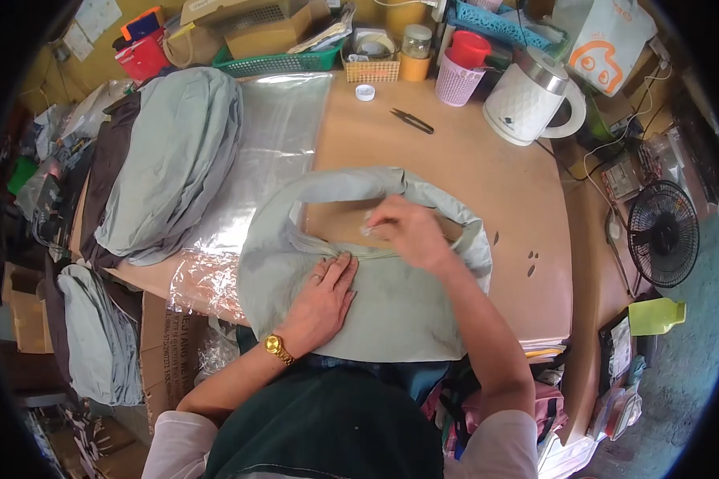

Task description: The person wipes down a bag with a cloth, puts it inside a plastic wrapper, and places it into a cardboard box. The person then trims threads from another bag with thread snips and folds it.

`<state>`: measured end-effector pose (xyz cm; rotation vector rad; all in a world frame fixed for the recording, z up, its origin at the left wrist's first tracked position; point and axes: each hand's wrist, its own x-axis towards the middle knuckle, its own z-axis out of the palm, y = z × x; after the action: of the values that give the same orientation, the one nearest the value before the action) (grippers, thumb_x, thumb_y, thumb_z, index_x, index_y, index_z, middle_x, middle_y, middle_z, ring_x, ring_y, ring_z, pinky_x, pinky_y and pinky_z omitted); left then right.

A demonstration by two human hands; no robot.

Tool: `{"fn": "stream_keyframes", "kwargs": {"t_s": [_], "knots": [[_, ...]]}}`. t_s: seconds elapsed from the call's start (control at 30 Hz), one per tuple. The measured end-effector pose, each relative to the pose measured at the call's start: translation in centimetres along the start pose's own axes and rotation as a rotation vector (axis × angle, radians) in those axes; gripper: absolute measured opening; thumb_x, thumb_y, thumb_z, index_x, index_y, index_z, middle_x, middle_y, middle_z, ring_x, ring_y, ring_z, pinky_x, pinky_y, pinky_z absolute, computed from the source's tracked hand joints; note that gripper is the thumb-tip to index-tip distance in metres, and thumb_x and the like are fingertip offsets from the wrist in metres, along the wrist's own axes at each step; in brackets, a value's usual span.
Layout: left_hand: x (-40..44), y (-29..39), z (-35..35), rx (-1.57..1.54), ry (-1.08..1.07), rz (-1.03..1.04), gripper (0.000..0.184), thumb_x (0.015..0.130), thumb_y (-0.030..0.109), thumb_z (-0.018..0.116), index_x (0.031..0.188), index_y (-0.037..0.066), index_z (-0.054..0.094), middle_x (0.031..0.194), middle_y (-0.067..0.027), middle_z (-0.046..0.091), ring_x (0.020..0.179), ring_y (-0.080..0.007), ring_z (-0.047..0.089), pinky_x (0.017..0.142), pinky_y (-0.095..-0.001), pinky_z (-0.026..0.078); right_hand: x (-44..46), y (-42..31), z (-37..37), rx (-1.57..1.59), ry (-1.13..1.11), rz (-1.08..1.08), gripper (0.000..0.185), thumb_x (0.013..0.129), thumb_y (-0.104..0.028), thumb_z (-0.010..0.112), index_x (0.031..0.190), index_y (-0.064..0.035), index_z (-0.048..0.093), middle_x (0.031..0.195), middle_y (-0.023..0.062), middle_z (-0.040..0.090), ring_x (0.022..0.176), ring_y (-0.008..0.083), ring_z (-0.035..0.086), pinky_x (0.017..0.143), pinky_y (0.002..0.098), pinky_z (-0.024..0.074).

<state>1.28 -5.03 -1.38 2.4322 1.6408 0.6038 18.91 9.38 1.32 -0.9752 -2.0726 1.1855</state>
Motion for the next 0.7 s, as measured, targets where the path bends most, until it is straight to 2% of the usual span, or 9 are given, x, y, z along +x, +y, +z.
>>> {"fn": "stream_keyframes", "kwargs": {"t_s": [0.03,0.1,0.2,0.33,0.4,0.63,0.7], "knots": [[-0.1,0.0,0.0,-0.003,-0.003,-0.005,0.052,0.089,0.016,0.057,0.133,-0.006,0.043,0.13,-0.0222,0.046,0.117,-0.0373,0.048,0.105,-0.0442,0.037,-0.1,0.2,1.2,0.002,-0.005,0.004,0.01,0.078,0.005,0.066,0.083,-0.0034,0.063,0.087,0.0057,0.059,0.088,0.0185,0.059,0.08,0.0302,0.0475],[0.0,0.0,-0.2,-0.033,-0.032,-0.033,0.051,0.09,0.017,0.055,0.135,-0.005,0.042,0.134,-0.0219,0.044,0.119,-0.0373,0.048,0.107,-0.0458,0.036,-0.8,1.0,3.4,-0.381,-0.06,-0.263,0.006,0.079,-0.003,0.066,0.082,-0.0077,0.066,0.084,0.0065,0.058,0.09,0.0243,0.058,0.083,0.038,0.0426],[-0.1,0.2,-0.2,-0.02,-0.014,-0.054,0.051,0.09,0.015,0.055,0.135,-0.004,0.042,0.134,-0.0209,0.044,0.118,-0.0373,0.048,0.106,-0.0469,0.036,-2.1,0.0,0.1,-0.548,-0.11,-0.345,0.01,0.074,-0.001,0.067,0.078,-0.0096,0.064,0.082,0.0045,0.057,0.085,0.0252,0.056,0.079,0.0369,0.0386],[0.2,0.2,0.0,-0.034,-0.012,-0.05,0.051,0.089,0.014,0.054,0.136,-0.003,0.042,0.134,-0.0199,0.045,0.117,-0.0377,0.048,0.106,-0.047,0.036,-1.2,-0.3,0.6,-0.596,-0.148,-0.384,0.01,0.073,-0.002,0.066,0.075,-0.0109,0.062,0.078,0.0028,0.054,0.082,0.0226,0.055,0.077,0.0352,0.0359],[0.2,0.4,-0.2,-0.014,-0.013,-0.078,0.052,0.088,0.014,0.055,0.136,-0.003,0.042,0.134,-0.0196,0.045,0.117,-0.0378,0.048,0.106,-0.0469,0.036,0.0,-0.4,2.5,-0.568,-0.158,-0.4,0.008,0.073,-0.004,0.064,0.074,-0.0112,0.062,0.08,0.0031,0.054,0.086,0.0222,0.054,0.079,0.0369,0.0352],[0.2,0.1,-0.1,-0.038,-0.009,-0.056,0.053,0.088,0.015,0.055,0.136,-0.002,0.042,0.134,-0.0193,0.045,0.117,-0.0404,0.047,0.106,-0.0462,0.036,-1.7,-0.3,0.0,-0.61,-0.196,-0.333,0.009,0.071,-0.002,0.062,0.074,-0.0104,0.061,0.08,0.0033,0.054,0.086,0.0223,0.054,0.08,0.0376,0.0348],[0.4,0.3,-0.5,-0.039,-0.038,-0.096,0.053,0.089,0.016,0.054,0.137,-0.002,0.041,0.134,-0.0194,0.045,0.118,-0.0407,0.046,0.105,-0.0457,0.036,-0.7,-0.2,1.3,-0.572,-0.144,-0.432,0.009,0.071,-0.001,0.062,0.074,-0.0104,0.06,0.079,0.0029,0.053,0.086,0.0219,0.054,0.08,0.0374,0.0347]]}}
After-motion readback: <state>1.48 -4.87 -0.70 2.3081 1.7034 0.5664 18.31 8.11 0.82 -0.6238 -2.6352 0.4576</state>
